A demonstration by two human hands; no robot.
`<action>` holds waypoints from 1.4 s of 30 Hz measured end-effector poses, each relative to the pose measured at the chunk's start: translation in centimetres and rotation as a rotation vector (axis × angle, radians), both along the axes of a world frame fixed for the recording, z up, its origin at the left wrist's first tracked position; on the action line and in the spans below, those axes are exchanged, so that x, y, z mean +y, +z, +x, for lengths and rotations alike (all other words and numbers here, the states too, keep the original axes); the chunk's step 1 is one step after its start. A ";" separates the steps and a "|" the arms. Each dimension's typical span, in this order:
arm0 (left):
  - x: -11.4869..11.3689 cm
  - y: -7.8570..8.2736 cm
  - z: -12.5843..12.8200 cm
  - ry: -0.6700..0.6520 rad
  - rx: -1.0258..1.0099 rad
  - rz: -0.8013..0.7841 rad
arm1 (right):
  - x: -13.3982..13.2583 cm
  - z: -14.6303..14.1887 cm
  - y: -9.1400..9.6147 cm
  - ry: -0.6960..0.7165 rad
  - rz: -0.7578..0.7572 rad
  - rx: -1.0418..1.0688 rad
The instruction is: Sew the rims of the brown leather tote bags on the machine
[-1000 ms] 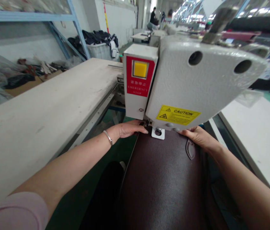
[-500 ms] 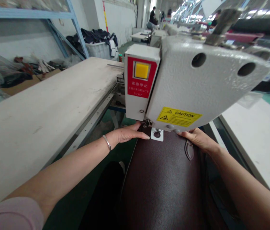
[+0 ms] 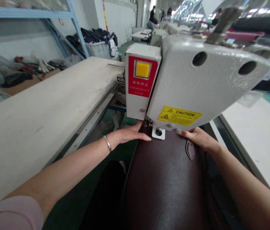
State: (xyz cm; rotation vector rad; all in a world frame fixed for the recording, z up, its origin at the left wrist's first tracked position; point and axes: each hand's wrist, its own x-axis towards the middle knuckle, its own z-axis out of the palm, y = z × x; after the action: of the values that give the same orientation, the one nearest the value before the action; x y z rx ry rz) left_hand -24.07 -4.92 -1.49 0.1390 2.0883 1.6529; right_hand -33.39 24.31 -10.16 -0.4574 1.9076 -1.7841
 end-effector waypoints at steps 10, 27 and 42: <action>-0.1 -0.1 -0.1 0.006 -0.003 -0.012 | 0.0 0.0 -0.1 -0.008 0.002 -0.035; 1.9 1.0 2.3 0.094 0.026 -0.053 | -0.1 -0.1 -0.2 0.008 0.007 -0.080; 4.0 0.6 3.5 0.254 0.020 -0.065 | 0.1 0.8 1.5 0.085 0.039 -0.137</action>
State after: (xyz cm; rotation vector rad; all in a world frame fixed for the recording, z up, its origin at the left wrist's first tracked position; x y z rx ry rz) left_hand -20.57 -0.93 -0.93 -0.1369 2.2479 1.7290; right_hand -32.55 24.45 -8.67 -0.3871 1.7989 -1.6766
